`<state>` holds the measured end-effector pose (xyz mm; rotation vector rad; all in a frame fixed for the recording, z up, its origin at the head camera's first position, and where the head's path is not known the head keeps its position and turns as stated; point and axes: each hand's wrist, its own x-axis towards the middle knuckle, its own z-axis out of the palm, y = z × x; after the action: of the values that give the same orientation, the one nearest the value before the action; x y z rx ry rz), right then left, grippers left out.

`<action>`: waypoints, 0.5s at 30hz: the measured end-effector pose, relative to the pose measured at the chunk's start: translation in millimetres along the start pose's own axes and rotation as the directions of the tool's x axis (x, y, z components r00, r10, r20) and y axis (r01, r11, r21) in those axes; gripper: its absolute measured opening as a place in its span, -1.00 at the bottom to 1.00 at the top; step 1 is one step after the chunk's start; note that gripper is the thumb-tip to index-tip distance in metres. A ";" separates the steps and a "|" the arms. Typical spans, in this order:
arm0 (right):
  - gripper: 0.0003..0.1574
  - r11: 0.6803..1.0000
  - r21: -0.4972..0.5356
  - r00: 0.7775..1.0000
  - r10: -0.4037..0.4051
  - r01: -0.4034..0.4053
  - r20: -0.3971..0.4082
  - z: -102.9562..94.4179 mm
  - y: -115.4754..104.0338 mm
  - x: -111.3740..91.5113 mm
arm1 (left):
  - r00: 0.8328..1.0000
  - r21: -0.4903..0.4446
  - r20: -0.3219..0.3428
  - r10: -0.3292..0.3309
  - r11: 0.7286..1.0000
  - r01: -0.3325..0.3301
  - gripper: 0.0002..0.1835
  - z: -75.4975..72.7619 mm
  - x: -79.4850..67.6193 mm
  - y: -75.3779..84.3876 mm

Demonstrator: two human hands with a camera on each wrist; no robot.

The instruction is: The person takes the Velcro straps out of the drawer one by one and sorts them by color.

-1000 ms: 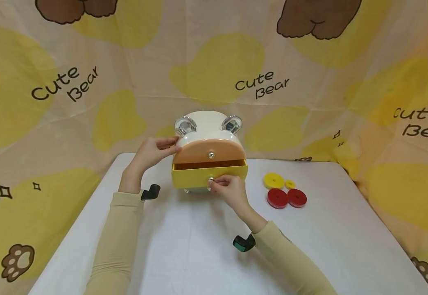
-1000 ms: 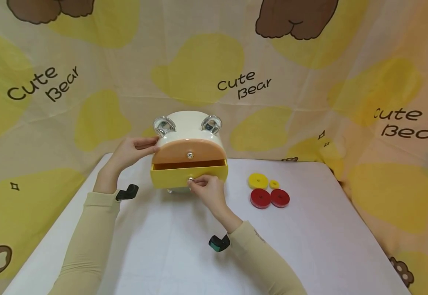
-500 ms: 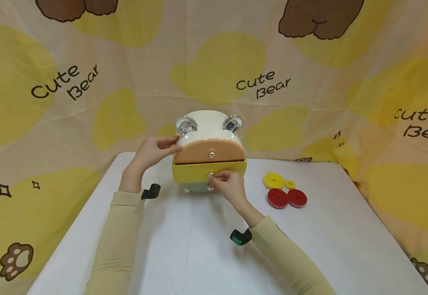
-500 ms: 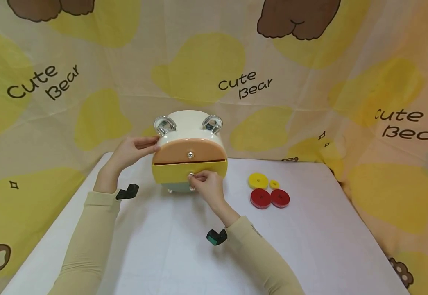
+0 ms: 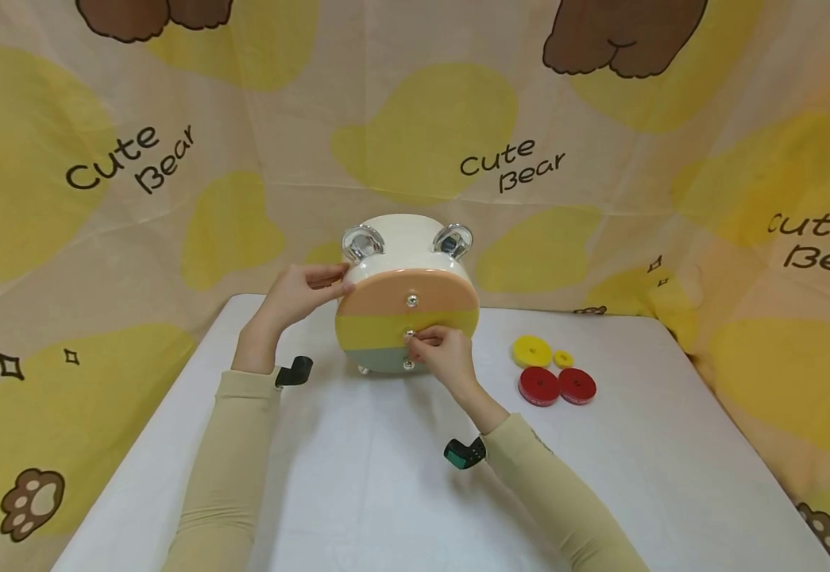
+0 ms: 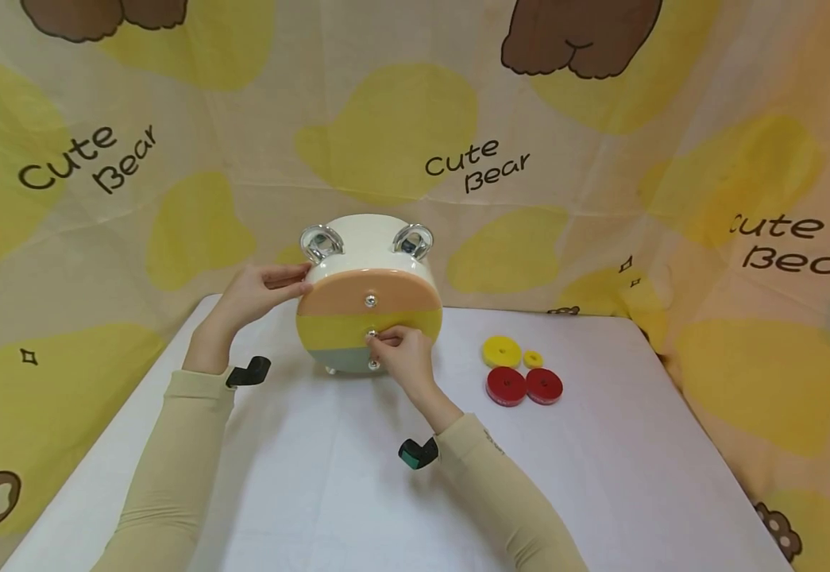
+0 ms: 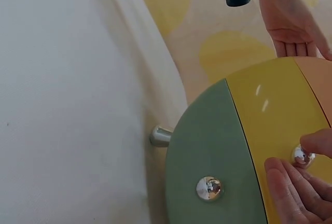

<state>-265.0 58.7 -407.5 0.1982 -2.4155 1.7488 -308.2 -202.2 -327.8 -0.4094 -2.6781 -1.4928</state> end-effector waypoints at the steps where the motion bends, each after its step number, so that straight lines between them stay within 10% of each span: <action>1: -0.78 1.000 0.004 1.000 -0.001 0.001 0.000 0.1 0.3 0.0 | 1.000 -0.002 0.001 0.000 1.000 0.000 -0.31 0.2 -0.1 0.0; 15: -0.72 0.996 0.054 0.998 -0.070 0.070 -0.002 1.1 13.9 -1.1 | 1.000 0.008 -0.006 -0.001 1.000 0.001 -0.28 0.9 2.7 -3.5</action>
<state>-266.7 61.9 -421.0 0.2857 -2.3336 1.7847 -311.6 -202.6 -330.7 -0.4020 -2.6796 -1.4803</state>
